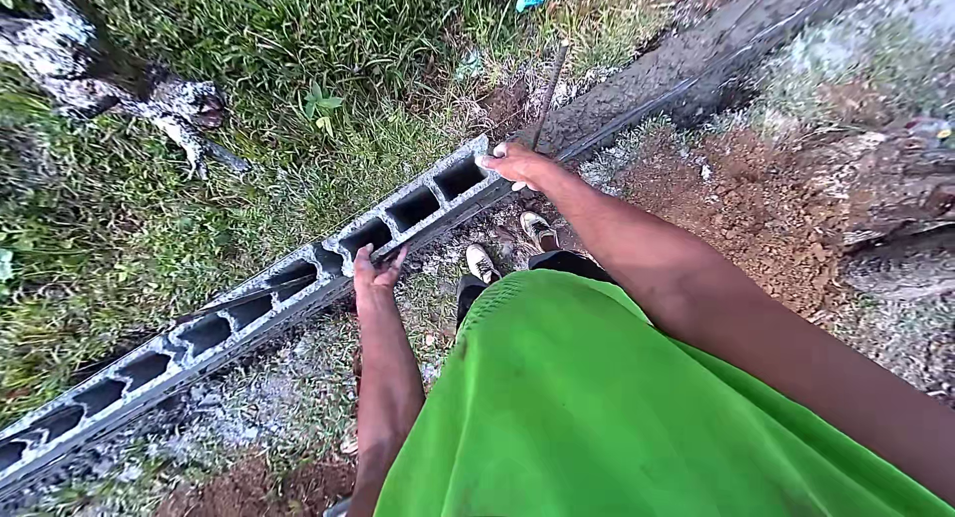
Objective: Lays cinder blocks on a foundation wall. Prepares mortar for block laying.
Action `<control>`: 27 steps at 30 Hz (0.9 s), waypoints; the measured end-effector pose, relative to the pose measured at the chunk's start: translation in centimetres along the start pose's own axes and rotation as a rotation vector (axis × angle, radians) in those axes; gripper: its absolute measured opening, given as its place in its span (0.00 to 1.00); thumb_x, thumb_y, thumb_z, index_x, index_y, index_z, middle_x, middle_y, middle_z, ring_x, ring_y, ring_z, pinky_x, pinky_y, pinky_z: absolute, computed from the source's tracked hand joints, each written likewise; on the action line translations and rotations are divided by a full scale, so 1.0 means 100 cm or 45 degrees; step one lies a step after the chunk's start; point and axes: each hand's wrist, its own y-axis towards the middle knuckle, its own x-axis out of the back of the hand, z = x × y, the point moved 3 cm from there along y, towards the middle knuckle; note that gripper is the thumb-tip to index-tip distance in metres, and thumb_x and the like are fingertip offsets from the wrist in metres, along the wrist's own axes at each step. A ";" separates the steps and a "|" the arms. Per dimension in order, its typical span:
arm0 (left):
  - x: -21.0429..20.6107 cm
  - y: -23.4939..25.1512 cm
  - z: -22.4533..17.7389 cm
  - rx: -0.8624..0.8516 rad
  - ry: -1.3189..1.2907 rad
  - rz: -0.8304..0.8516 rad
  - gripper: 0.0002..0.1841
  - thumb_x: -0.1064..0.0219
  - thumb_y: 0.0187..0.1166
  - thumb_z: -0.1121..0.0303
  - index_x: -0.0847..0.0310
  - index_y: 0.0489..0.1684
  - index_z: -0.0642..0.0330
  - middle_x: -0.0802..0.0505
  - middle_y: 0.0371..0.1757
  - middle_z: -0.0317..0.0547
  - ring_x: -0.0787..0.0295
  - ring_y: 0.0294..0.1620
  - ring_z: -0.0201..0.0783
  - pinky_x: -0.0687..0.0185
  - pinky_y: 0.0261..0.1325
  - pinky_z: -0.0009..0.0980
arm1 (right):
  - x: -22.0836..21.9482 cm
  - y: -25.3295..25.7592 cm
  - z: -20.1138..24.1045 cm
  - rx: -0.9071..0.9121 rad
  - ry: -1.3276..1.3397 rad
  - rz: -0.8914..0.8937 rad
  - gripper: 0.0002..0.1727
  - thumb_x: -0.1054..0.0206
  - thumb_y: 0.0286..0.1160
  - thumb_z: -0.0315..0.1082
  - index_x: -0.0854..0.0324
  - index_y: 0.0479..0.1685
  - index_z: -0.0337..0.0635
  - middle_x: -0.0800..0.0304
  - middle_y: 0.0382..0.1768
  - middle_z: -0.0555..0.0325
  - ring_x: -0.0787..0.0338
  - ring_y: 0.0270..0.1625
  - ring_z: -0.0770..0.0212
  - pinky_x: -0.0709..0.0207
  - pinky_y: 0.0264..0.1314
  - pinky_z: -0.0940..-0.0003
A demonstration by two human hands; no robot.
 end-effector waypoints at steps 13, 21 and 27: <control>-0.004 0.012 0.001 0.005 -0.019 -0.058 0.28 0.42 0.82 0.69 0.43 0.83 0.61 0.24 0.76 0.67 0.19 0.70 0.64 0.13 0.60 0.62 | -0.089 0.006 -0.014 -0.482 1.426 -0.180 0.43 0.26 0.79 0.44 0.45 0.89 0.40 0.30 0.78 0.31 0.12 0.63 0.37 0.09 0.54 0.48; -0.014 -0.008 0.020 0.025 -0.084 -0.037 0.27 0.43 0.80 0.74 0.40 0.80 0.64 0.22 0.72 0.69 0.18 0.67 0.66 0.15 0.58 0.66 | -0.062 -0.014 -0.012 -0.460 1.423 -0.263 0.33 0.34 0.83 0.32 0.41 0.86 0.37 0.29 0.77 0.33 0.13 0.66 0.39 0.08 0.55 0.47; -0.052 -0.013 0.048 0.072 -0.089 0.050 0.25 0.44 0.81 0.74 0.40 0.78 0.63 0.23 0.71 0.67 0.18 0.66 0.63 0.15 0.57 0.63 | -0.015 -0.015 -0.020 -0.421 1.424 -0.349 0.33 0.34 0.83 0.31 0.43 0.86 0.37 0.29 0.76 0.32 0.13 0.66 0.38 0.09 0.54 0.47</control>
